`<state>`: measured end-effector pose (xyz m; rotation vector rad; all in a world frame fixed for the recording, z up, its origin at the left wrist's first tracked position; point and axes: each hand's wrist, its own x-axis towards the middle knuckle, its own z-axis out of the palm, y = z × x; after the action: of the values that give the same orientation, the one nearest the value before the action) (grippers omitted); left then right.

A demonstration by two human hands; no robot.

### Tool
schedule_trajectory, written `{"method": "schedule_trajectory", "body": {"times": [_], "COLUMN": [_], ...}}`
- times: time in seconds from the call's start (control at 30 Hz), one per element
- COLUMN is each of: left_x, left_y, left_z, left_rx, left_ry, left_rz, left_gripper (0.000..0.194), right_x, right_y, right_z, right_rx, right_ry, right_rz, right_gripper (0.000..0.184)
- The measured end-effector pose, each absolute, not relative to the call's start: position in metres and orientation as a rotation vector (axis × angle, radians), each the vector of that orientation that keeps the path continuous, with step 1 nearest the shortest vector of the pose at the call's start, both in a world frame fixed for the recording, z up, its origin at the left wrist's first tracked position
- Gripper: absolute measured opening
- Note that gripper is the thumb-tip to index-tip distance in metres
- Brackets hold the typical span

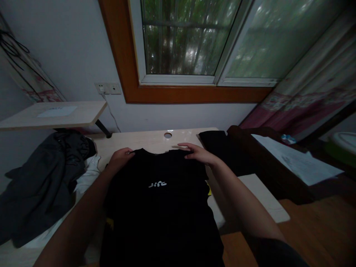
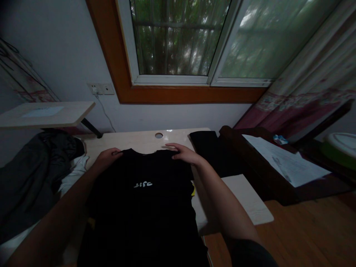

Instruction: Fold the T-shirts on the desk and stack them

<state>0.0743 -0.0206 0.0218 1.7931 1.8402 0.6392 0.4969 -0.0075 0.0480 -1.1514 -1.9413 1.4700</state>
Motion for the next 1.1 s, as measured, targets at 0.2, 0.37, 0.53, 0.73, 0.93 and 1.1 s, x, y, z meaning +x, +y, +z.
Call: {"method": "schedule_trajectory", "body": {"times": [0.2,0.37,0.53,0.73,0.93,1.1], "left_x": [0.070,0.075,0.101,0.135,0.138,0.128], "left_y": [-0.007,-0.012,-0.031,-0.047,-0.047,-0.044], "left_z": [0.025,0.022,0.023,0.021,0.003,-0.015], "left_rx": [1.978,2.293,2.544,2.663,2.535,2.546], "left_ry": [1.956,2.098,1.961,1.895,2.031,2.021], "left_rz": [0.835,0.734,0.530,0.254,0.357,0.419], "left_gripper": [0.029,0.034,0.029,0.026,0.037,0.046], "right_x": [0.503,0.508,0.511,0.510,0.505,0.499], "right_y": [0.007,0.016,0.020,0.027,0.029,0.027], "right_z": [0.038,0.018,0.001,-0.001,0.008,0.017], "right_rx": [-1.078,-1.238,-1.327,-1.646,-1.588,-1.306], "right_ry": [-1.857,-2.085,-2.121,-1.918,-1.915,-1.871], "right_rz": [1.047,0.629,0.516,0.614,0.921,1.144], "right_gripper": [0.062,0.069,0.068,0.047,0.046,0.046]}}
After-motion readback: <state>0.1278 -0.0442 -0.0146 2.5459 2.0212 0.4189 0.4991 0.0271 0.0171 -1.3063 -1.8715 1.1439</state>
